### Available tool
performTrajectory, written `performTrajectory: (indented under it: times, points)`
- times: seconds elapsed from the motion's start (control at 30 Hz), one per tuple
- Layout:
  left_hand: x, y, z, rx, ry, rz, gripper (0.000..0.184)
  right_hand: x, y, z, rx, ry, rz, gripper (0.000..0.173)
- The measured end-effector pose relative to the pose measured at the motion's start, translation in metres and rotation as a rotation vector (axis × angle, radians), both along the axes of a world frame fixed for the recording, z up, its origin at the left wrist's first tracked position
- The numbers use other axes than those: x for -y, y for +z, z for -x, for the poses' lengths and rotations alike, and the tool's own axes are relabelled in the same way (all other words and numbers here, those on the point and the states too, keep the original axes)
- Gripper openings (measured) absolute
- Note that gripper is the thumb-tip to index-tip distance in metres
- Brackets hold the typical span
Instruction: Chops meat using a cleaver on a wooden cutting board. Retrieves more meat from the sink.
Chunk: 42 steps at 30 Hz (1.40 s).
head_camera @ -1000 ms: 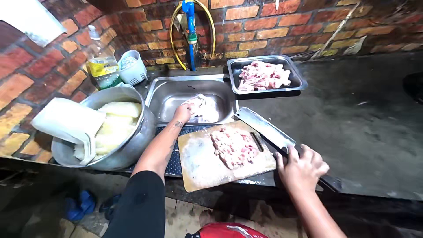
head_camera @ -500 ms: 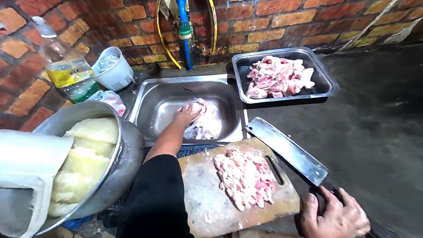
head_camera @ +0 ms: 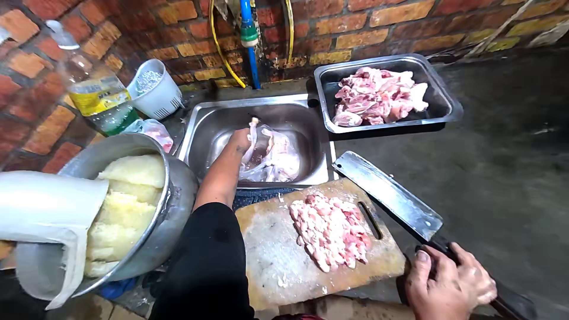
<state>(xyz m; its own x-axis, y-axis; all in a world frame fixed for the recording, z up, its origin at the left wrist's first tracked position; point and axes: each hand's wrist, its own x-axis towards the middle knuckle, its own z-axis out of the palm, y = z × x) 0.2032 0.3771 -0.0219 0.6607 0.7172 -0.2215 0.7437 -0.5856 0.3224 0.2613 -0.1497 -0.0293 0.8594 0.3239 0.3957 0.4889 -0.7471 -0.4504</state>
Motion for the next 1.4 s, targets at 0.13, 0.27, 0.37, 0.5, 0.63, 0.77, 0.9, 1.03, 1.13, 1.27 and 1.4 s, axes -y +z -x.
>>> performTrajectory:
  times: [0.13, 0.27, 0.37, 0.5, 0.63, 0.77, 0.9, 1.03, 1.13, 1.27, 1.4]
  points:
    - [0.003, 0.019, 0.021, 0.098, 0.152, 0.035, 0.031, 0.003, -0.005, 0.0, 0.006, 0.0, -0.029, 0.05]
    - [0.033, 0.06, 0.036, 0.244, 0.193, -0.007, 0.031, 0.006, -0.008, -0.001, 0.01, 0.009, -0.061, 0.053]
    - [0.069, 0.093, 0.058, 0.397, 0.179, 0.053, 0.03, 0.009, -0.01, -0.001, 0.022, 0.012, -0.078, 0.053]
    - [0.127, 0.106, 0.1, 0.64, 0.189, 0.282, 0.029, 0.013, -0.011, 0.0, 0.015, 0.038, -0.068, 0.052]
    - [0.191, 0.09, 0.142, 0.773, 0.227, 0.554, 0.031, 0.014, -0.01, 0.002, 0.009, 0.051, -0.053, 0.05]
    - [0.231, 0.066, 0.173, 0.526, 0.279, 0.64, 0.049, 0.016, 0.001, 0.006, -0.059, 0.065, -0.116, 0.044]
    - [0.24, 0.061, 0.177, 0.433, 0.374, 0.621, 0.041, 0.0, 0.038, 0.003, -0.081, 0.128, -0.278, 0.041]
    - [0.241, 0.06, 0.169, 0.371, 0.319, 0.607, 0.053, -0.004, 0.082, -0.019, -0.386, 0.112, 0.035, 0.049]
    - [0.243, 0.059, 0.17, 0.494, 0.275, 0.741, 0.038, -0.001, 0.081, -0.041, -0.563, 0.113, 0.398, 0.063]
    - [0.243, 0.061, 0.169, 0.5, 0.281, 0.686, 0.035, 0.004, 0.072, -0.049, -0.556, 0.1, 0.514, 0.068]
    - [0.249, 0.067, 0.166, 0.577, 0.326, 0.651, 0.034, 0.01, 0.069, -0.055, -0.561, 0.118, 0.488, 0.052]
